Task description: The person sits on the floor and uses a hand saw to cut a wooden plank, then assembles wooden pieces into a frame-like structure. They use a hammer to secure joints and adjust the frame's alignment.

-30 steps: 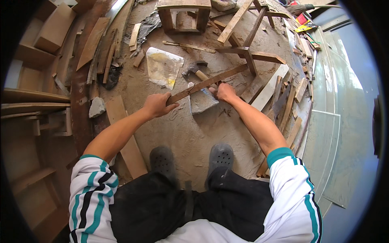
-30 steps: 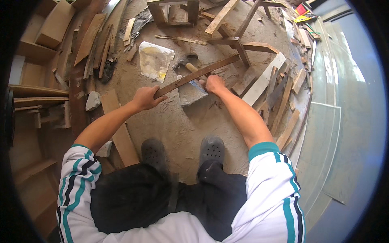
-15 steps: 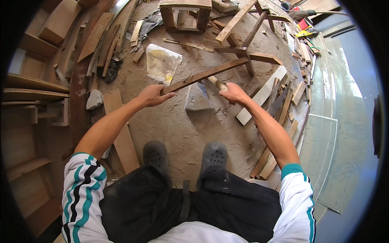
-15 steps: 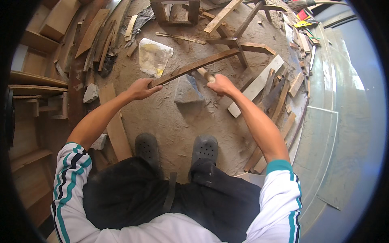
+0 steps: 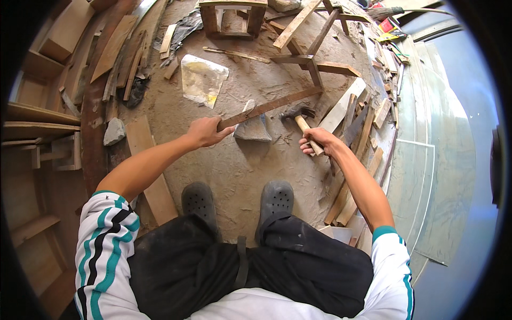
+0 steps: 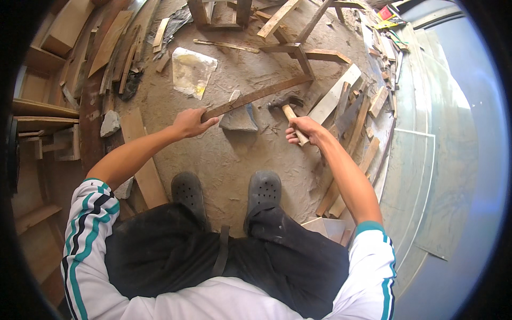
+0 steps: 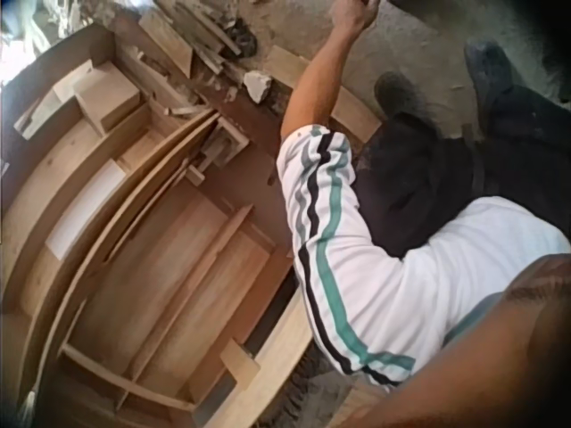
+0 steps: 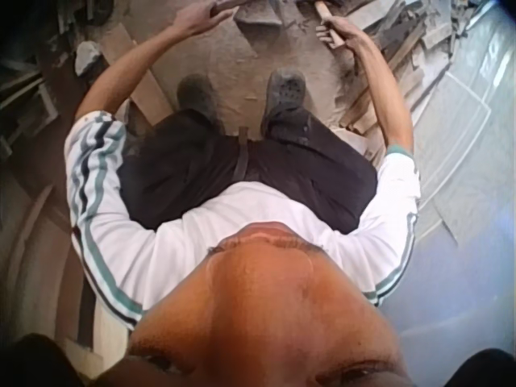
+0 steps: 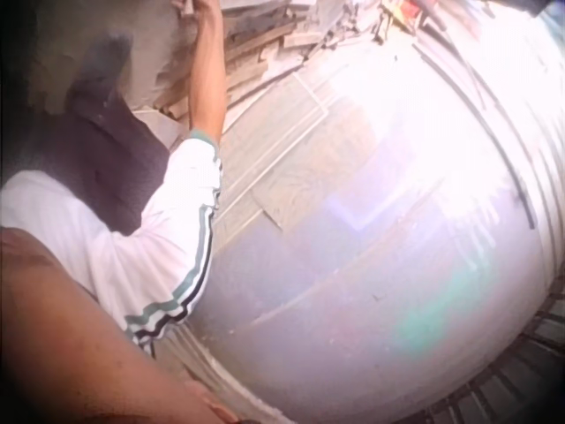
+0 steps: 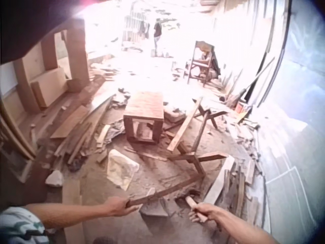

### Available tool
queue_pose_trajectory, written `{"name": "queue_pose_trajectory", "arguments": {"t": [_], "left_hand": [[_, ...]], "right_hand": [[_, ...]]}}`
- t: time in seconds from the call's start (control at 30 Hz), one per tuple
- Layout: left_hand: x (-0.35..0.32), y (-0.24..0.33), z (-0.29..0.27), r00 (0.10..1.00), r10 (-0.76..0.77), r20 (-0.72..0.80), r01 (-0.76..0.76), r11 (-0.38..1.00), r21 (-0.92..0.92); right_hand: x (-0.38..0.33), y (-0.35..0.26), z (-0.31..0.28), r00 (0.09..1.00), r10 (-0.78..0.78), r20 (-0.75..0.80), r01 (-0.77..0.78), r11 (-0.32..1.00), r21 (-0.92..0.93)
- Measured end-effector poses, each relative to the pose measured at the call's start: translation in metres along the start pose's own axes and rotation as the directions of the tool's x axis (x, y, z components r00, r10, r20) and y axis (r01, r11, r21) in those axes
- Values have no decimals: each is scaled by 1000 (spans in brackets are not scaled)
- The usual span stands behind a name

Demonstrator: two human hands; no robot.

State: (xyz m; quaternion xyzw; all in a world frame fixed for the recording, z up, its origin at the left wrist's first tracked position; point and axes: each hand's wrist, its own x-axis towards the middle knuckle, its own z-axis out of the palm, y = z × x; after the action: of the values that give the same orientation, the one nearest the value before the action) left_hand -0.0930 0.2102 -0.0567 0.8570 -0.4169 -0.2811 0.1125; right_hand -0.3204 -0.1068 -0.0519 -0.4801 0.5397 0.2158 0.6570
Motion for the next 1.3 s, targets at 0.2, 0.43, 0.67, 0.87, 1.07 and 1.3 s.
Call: {"name": "queue_pose_trajectory", "arguments": {"t": [0.2, 0.43, 0.67, 0.87, 1.07, 1.3], "left_hand": [[-3, -11, 0, 999, 23, -39, -19, 994, 111], [-6, -9, 7, 988, -155, -3, 155, 985, 78], [-5, 0, 2, 972, -234, 30, 230, 968, 102], [-5, 7, -4, 972, -229, 48, 226, 972, 63], [-5, -4, 4, 973, -231, 20, 230, 971, 64], [-3, -4, 6, 980, -197, 23, 195, 979, 52]], "right_hand": [[4, 18, 4, 995, -95, 23, 96, 993, -64], [-65, 54, 36, 937, -317, -148, 317, 948, -25], [-67, 8, 76, 835, -529, -154, 543, 836, 74], [-59, 8, 130, 929, -368, 40, 370, 928, -43], [-63, -10, 115, 876, -481, -49, 481, 877, 2], [-54, -15, 116, 858, -513, 3, 503, 840, -202]]}}
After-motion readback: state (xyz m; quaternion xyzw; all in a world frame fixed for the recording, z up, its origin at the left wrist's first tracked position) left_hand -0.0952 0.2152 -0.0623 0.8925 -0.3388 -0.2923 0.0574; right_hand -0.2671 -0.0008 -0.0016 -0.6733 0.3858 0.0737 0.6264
